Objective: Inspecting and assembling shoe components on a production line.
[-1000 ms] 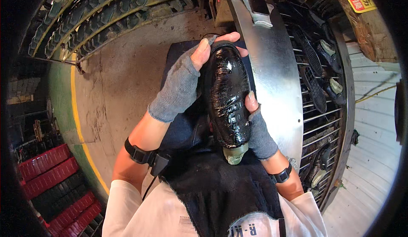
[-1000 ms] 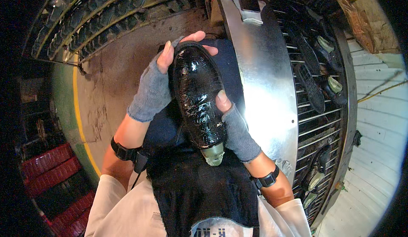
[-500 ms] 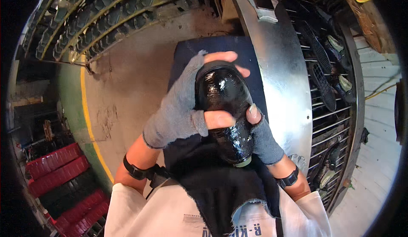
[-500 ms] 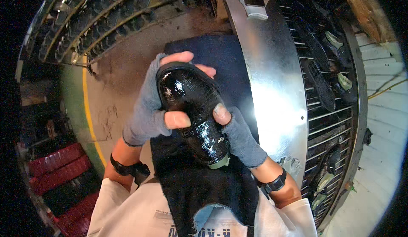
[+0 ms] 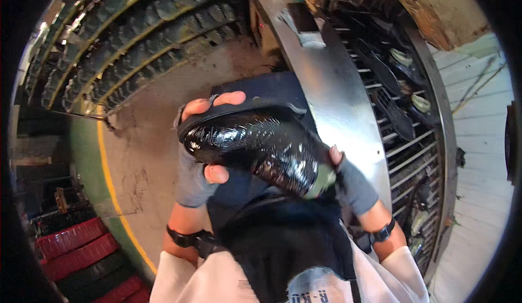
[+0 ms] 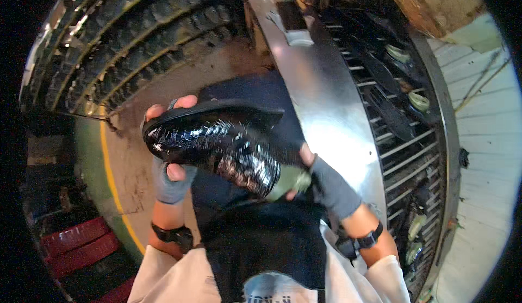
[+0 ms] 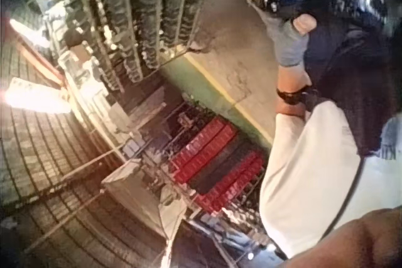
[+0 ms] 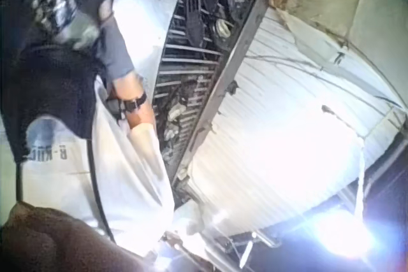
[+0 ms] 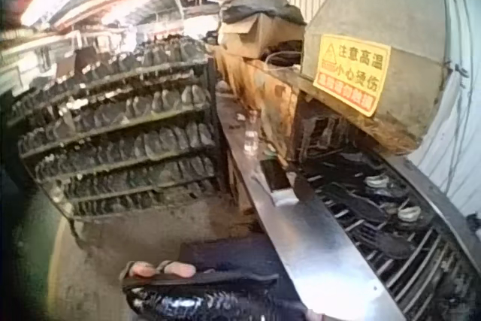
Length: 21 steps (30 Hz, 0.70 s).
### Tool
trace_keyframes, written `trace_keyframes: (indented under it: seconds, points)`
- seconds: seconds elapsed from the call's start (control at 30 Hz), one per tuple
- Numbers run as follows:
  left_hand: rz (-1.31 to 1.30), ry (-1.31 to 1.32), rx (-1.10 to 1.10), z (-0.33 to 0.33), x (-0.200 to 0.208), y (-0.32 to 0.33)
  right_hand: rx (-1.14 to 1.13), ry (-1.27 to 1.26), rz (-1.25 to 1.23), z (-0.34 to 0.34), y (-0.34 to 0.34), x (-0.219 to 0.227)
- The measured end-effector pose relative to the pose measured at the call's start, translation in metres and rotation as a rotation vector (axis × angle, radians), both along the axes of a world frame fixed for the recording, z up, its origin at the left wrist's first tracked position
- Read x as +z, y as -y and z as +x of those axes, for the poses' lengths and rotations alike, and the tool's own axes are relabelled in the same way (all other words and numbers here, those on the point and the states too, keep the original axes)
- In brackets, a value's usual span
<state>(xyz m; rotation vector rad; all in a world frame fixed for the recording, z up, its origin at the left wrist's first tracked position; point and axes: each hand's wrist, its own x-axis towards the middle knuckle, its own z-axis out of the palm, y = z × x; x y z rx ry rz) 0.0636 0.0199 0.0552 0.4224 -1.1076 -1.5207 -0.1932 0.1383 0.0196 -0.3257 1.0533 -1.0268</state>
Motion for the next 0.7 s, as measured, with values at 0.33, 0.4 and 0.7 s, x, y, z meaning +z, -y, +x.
trace_keyframes:
  seconds: [0.33, 0.4, 0.7]
  points:
    - [0.285, 0.371, -0.362, -0.056, -0.046, 0.005, 0.494, -0.735, -0.588, -0.032, 0.079, 0.047]
    - [0.240, 0.361, -0.260, -0.059, -0.043, -0.004, 0.511, -0.816, -0.701, -0.025, 0.083, 0.042]
    - [0.026, 0.466, 0.071, -0.047, -0.044, -0.031, 0.549, -1.151, -0.814, 0.016, 0.074, 0.062]
